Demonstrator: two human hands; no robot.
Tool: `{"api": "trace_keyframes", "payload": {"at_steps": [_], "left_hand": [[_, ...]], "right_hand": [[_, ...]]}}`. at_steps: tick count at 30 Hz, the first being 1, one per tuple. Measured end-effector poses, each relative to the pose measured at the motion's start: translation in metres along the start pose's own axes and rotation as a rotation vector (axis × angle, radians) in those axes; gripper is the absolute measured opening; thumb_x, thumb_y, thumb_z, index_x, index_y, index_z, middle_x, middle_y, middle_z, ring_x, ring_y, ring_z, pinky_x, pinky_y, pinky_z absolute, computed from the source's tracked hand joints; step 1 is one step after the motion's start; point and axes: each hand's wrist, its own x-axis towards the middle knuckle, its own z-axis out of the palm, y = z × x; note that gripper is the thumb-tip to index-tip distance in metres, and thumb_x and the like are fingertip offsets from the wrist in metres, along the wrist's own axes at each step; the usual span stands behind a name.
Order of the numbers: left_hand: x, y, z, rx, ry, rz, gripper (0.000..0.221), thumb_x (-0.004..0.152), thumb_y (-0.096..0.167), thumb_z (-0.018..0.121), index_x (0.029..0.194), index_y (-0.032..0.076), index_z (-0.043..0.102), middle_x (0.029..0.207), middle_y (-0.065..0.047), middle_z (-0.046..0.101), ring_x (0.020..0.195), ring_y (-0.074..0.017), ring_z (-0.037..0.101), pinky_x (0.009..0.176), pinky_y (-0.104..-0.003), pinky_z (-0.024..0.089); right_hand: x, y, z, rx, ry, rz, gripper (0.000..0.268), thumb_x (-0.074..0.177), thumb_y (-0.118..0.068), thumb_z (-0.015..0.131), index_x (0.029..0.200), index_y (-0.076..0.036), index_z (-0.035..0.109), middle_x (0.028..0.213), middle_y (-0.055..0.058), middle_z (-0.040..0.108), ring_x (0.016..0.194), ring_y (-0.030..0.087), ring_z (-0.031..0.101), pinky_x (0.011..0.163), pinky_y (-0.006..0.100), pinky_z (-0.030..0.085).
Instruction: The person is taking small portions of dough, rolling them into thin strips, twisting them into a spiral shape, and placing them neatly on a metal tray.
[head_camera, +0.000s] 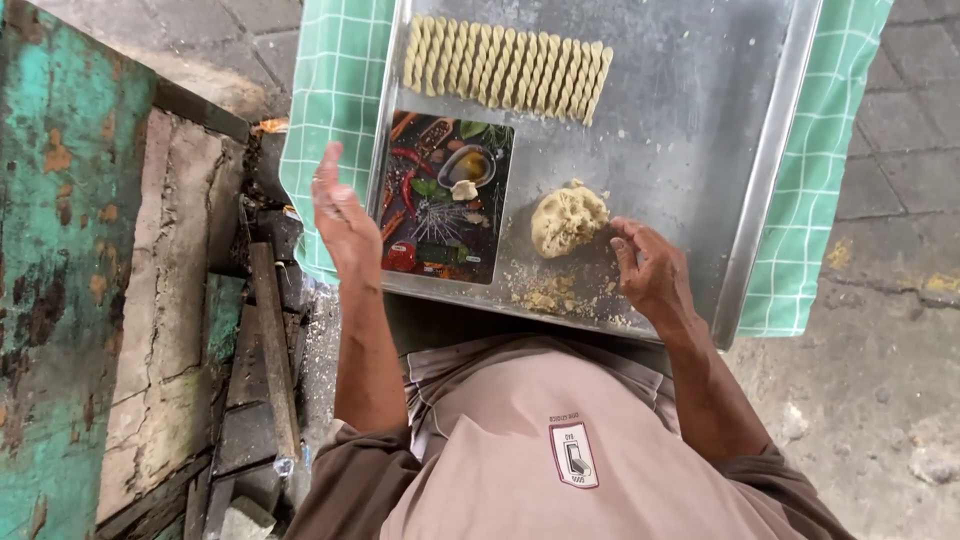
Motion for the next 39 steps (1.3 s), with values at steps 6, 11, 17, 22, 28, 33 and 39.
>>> {"api": "trace_keyframes", "payload": {"at_steps": [6, 11, 17, 22, 28, 33, 39], "left_hand": [[-0.003, -0.025, 0.001, -0.143, 0.037, 0.05, 0.054, 0.116, 0.034, 0.024, 0.147, -0.002, 0.05, 0.145, -0.022, 0.058, 0.139, -0.036, 0.051, 0.119, -0.047, 0.04], [-0.004, -0.026, 0.004, -0.225, 0.046, -0.049, 0.057, 0.115, 0.045, 0.029, 0.152, 0.008, 0.051, 0.145, -0.014, 0.06, 0.132, -0.0229, 0.055, 0.107, -0.041, 0.049], [-0.006, -0.026, 0.004, -0.158, 0.051, -0.019, 0.058, 0.116, 0.047, 0.026, 0.152, 0.01, 0.052, 0.143, -0.012, 0.06, 0.127, -0.0223, 0.056, 0.102, -0.042, 0.053], [-0.007, -0.025, 0.003, -0.135, 0.032, -0.031, 0.058, 0.116, 0.048, 0.024, 0.153, 0.012, 0.051, 0.144, -0.01, 0.06, 0.126, -0.0223, 0.057, 0.101, -0.042, 0.053], [-0.008, -0.026, 0.004, -0.147, 0.03, -0.048, 0.058, 0.116, 0.047, 0.024, 0.152, 0.012, 0.052, 0.145, -0.01, 0.059, 0.126, -0.0244, 0.056, 0.102, -0.045, 0.052], [-0.009, -0.026, 0.003, -0.13, 0.012, -0.054, 0.058, 0.116, 0.047, 0.023, 0.153, 0.012, 0.051, 0.146, -0.011, 0.058, 0.127, -0.0267, 0.056, 0.102, -0.048, 0.052], [-0.009, -0.001, 0.009, -0.057, 0.007, -0.087, 0.062, 0.114, 0.054, 0.027, 0.147, 0.009, 0.054, 0.143, -0.021, 0.055, 0.13, -0.0395, 0.053, 0.106, -0.058, 0.048]], "right_hand": [[0.003, 0.004, 0.002, -0.032, -0.005, -0.004, 0.027, 0.109, -0.021, 0.064, 0.128, -0.003, 0.073, 0.118, 0.022, 0.074, 0.108, 0.045, 0.071, 0.092, 0.053, 0.057], [0.001, 0.017, 0.01, -0.125, 0.043, -0.084, 0.025, 0.108, -0.025, 0.066, 0.123, -0.007, 0.075, 0.119, 0.019, 0.074, 0.113, 0.042, 0.07, 0.096, 0.051, 0.055], [0.002, 0.025, 0.011, -0.131, 0.038, -0.137, 0.023, 0.108, -0.023, 0.065, 0.122, -0.007, 0.074, 0.117, 0.019, 0.073, 0.115, 0.041, 0.069, 0.099, 0.05, 0.054], [0.004, 0.03, 0.014, -0.088, 0.052, -0.116, 0.022, 0.108, -0.022, 0.065, 0.121, -0.008, 0.075, 0.116, 0.019, 0.074, 0.115, 0.041, 0.069, 0.1, 0.049, 0.054], [0.006, 0.026, 0.01, -0.043, 0.058, -0.126, 0.019, 0.108, -0.017, 0.065, 0.119, -0.005, 0.075, 0.112, 0.021, 0.074, 0.111, 0.045, 0.069, 0.098, 0.052, 0.053], [0.006, 0.034, 0.014, -0.044, 0.082, -0.127, 0.019, 0.108, -0.02, 0.066, 0.119, -0.008, 0.076, 0.112, 0.018, 0.075, 0.112, 0.042, 0.069, 0.099, 0.05, 0.054], [0.006, 0.03, 0.012, -0.062, 0.078, -0.144, 0.019, 0.108, -0.021, 0.066, 0.119, -0.009, 0.076, 0.113, 0.017, 0.074, 0.111, 0.04, 0.07, 0.099, 0.049, 0.054]]}}
